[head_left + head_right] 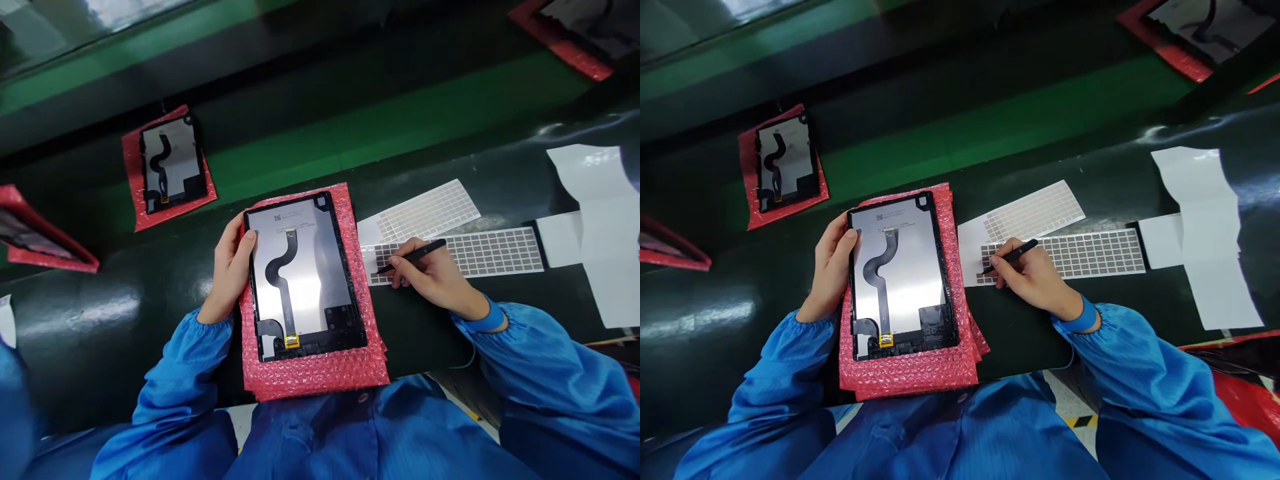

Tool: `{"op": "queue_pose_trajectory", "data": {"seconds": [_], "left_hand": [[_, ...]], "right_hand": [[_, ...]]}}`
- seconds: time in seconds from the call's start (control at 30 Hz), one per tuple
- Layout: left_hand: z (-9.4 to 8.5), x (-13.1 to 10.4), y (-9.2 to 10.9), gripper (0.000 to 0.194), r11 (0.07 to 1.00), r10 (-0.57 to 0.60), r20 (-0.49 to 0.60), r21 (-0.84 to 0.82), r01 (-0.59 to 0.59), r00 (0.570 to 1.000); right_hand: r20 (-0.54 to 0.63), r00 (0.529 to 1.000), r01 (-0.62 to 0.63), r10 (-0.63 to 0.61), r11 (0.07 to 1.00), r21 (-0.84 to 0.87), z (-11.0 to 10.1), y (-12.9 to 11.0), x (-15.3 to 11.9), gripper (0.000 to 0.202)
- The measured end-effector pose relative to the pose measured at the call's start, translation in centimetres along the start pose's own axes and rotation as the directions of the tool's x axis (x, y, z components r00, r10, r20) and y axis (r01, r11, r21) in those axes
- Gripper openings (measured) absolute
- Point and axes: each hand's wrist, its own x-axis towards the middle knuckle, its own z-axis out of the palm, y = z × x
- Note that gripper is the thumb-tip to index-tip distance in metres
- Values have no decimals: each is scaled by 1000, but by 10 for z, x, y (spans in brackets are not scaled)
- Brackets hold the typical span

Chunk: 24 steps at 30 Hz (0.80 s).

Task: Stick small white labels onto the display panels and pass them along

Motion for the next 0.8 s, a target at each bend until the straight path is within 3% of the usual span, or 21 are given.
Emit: {"op": "queue_pose_trajectory", "data": {"seconds": [0.2, 0.37, 0.47, 0.53, 0.6, 0.67, 0.8], "left_hand": [[2, -2, -2, 48, 1000, -15, -25, 23, 15, 1000], [-2, 3, -4, 54, 998, -14, 0, 55, 14, 1000], [-11, 8, 12, 63, 972, 57, -28, 228, -49, 998], [-14, 6, 36, 61, 896, 178, 15, 411, -169, 984], [-12, -1, 67, 51, 797, 315, 100, 512, -320, 944], [-2, -13, 96, 36, 742, 426, 183, 490, -457, 886], [30, -40, 123, 29, 687, 406, 539, 352, -636, 738]], "right_hand": [[43, 999, -6, 5, 1000, 22, -2, 0, 2, 26], [20, 998, -57, 53, 966, 253, -3, -4, 4, 30], [22, 998, -65, 62, 928, 366, -4, -9, 5, 32], [29, 998, -68, 61, 912, 404, -7, -14, 7, 31], [25, 999, -52, 46, 909, 413, -12, -21, 9, 30], [13, 1000, -3, -3, 914, 405, -17, -30, 15, 27], [57, 988, 113, -140, 935, 337, -23, -58, 36, 23]]}}
